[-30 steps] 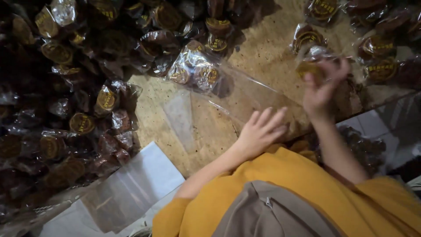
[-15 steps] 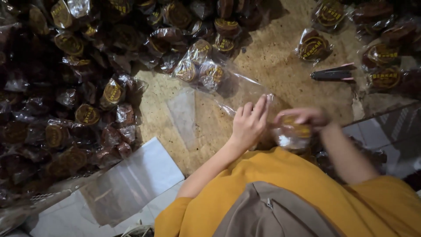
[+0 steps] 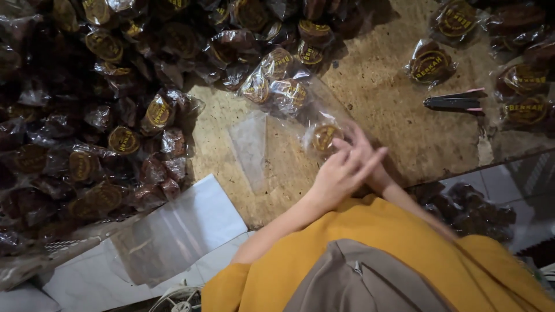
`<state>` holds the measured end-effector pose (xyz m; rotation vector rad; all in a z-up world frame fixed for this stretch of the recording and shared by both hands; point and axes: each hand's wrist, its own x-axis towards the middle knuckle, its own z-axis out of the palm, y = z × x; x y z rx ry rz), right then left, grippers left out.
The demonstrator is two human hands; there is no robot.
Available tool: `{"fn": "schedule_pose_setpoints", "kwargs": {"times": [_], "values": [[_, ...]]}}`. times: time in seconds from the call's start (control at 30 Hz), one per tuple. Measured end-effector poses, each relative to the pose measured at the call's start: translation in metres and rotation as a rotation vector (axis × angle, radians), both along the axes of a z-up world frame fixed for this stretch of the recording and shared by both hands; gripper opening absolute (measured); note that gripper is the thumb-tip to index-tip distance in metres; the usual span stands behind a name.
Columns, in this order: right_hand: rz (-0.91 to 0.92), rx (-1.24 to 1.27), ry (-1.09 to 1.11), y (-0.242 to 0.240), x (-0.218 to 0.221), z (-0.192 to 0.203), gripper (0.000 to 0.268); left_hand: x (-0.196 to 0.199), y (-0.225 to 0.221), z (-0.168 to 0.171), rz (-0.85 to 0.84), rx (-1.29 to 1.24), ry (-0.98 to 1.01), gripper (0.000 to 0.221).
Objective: Packaging individually wrapped cakes into larger plastic bags and sealing them with a stapler.
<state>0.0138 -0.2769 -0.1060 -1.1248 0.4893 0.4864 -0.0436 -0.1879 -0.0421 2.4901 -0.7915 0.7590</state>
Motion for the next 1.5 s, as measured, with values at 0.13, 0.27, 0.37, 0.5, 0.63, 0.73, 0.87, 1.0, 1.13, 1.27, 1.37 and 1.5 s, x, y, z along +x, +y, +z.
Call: {"fn": "schedule_pose_setpoints", "kwargs": {"times": [0.13, 0.27, 0.37, 0.5, 0.63, 0.73, 0.87, 1.0, 1.13, 1.27, 1.37, 1.5], "values": [[0.153, -0.171, -0.204, 0.014, -0.016, 0.023, 0.044, -0.019, 0.041, -0.035, 0.376, 0.088, 0.076, 0.009], [0.111, -0.351, -0.366, 0.029, -0.018, 0.027, 0.042, -0.052, 0.029, -0.079, 0.394, 0.104, 0.334, 0.016], [0.214, -0.591, -0.558, 0.016, -0.016, -0.005, 0.042, -0.058, 0.023, -0.078, 0.273, 0.041, 0.395, 0.012], [0.112, -0.544, -0.548, 0.016, -0.009, -0.009, 0.044, -0.049, 0.036, -0.045, 0.323, -0.014, 0.582, 0.024], [0.183, -0.431, -0.382, 0.008, -0.007, 0.003, 0.039, -0.045, 0.04, -0.037, 0.337, -0.076, 0.584, 0.029], [0.348, -0.465, -0.48, -0.003, -0.001, -0.016, 0.039, -0.038, 0.055, -0.008, 0.295, -0.195, 0.534, 0.041], [0.341, -0.591, -0.581, -0.008, -0.008, 0.0, 0.042, -0.034, 0.069, 0.002, 0.238, -0.34, 0.466, 0.036], [0.319, -0.948, -1.044, -0.004, -0.014, -0.004, 0.046, -0.028, 0.07, 0.002, 0.102, -0.357, 0.375, 0.028], [0.278, -0.914, -1.053, -0.013, -0.021, -0.028, 0.046, -0.024, 0.051, 0.011, -0.059, -0.407, 0.336, 0.019], [0.306, -0.699, -0.704, -0.054, -0.068, -0.05, 0.033, -0.014, 0.029, 0.036, -0.282, -0.454, 0.226, 0.016], [0.146, -0.471, -0.423, -0.096, -0.095, -0.025, 0.05, -0.014, 0.011, 0.031, -0.333, -0.457, 0.193, 0.016], [-0.164, -0.028, -0.32, -0.134, -0.109, 0.028, 0.091, 0.007, -0.018, 0.036, -0.115, -0.475, 0.292, 0.055]]}}
